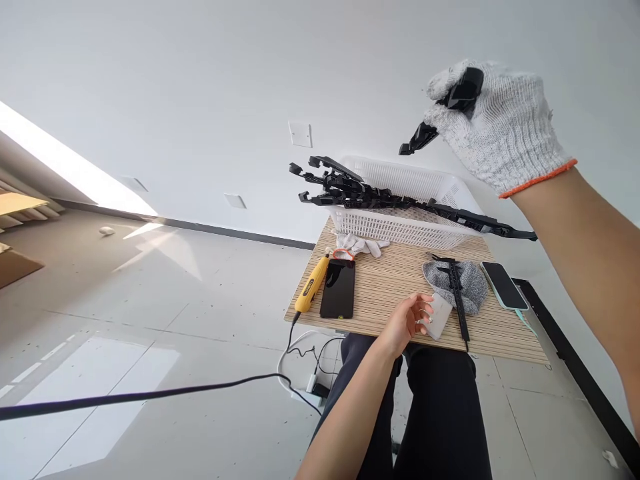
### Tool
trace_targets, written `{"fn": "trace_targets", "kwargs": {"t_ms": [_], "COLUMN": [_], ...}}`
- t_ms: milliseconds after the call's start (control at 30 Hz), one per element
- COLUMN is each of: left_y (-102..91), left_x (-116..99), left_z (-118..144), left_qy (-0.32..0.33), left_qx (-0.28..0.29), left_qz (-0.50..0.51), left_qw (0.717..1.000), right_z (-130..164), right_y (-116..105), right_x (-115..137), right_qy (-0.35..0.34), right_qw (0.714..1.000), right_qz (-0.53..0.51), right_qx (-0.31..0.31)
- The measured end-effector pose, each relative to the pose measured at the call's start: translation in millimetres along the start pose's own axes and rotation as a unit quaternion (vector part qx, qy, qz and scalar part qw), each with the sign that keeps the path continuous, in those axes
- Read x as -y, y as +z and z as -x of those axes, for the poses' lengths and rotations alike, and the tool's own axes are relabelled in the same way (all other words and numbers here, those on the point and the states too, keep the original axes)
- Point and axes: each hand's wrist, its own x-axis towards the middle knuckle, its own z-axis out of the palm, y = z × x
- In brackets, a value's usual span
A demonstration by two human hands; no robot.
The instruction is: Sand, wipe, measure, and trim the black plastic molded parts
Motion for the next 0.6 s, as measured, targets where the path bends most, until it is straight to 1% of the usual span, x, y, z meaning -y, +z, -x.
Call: {"fn": "trace_targets", "kwargs": {"t_ms": [33, 100, 133, 200, 267, 300, 333, 367, 400, 500, 533, 600], "left_y": [0.1, 0.0, -0.3, -0.9, -1.3, -1.4, -1.4, -1.3, -1.2, -0.8, -0.6, -0.5], "left_x": [-0.2, -0.3, -0.2, 0.2, 0.8, 1.3, 1.8, 2.2, 2.7, 3.3, 3.2, 2.9], "left_z": [0.2, 0.5, 0.5, 0.4, 0.1, -0.2, -0.5, -0.7, -1.0, -1.3, -1.3, -1.0], "left_qy": [0.000, 0.002, 0.004, 0.006, 0.006, 0.006, 0.006, 0.006, 0.007, 0.010, 0.011, 0.011], "left_qx": [-0.001, -0.004, -0.005, -0.006, -0.007, -0.006, -0.006, -0.006, -0.006, -0.005, -0.005, -0.007], "left_qz": [-0.002, -0.002, -0.001, 0.000, 0.001, 0.000, 0.000, -0.002, -0.005, -0.013, -0.015, -0.017], "left_qw": [1.000, 1.000, 1.000, 1.000, 1.000, 1.000, 1.000, 1.000, 1.000, 1.000, 1.000, 1.000], "right_z": [-0.2, 0.2, 1.3, 6.5, 16.8, 23.9, 32.1, 41.2, 50.7, 77.2, 84.0, 92.3], "right_y": [-1.7, -6.3, -9.2, -15.5, -20.5, -21.9, -22.4, -22.0, -20.9, -15.6, -14.0, -12.6], "right_x": [-4.1, -18.2, -28.6, -55.8, -87.9, -104.0, -119.1, -132.6, -144.3, -169.0, -174.8, -185.1], "right_qy": [-0.014, -0.043, -0.029, 0.011, 0.034, 0.055, 0.098, 0.122, 0.148, 0.203, 0.215, 0.232], "right_qw": [0.999, 0.986, 0.986, 0.990, 0.992, 0.994, 0.994, 0.991, 0.988, 0.977, 0.974, 0.965], "right_qz": [0.047, 0.162, 0.162, 0.137, 0.106, 0.057, -0.008, -0.023, -0.033, -0.036, -0.035, -0.026], "right_qx": [0.002, 0.015, 0.012, 0.019, 0.058, 0.077, 0.056, 0.039, 0.037, 0.051, 0.067, 0.124]}}
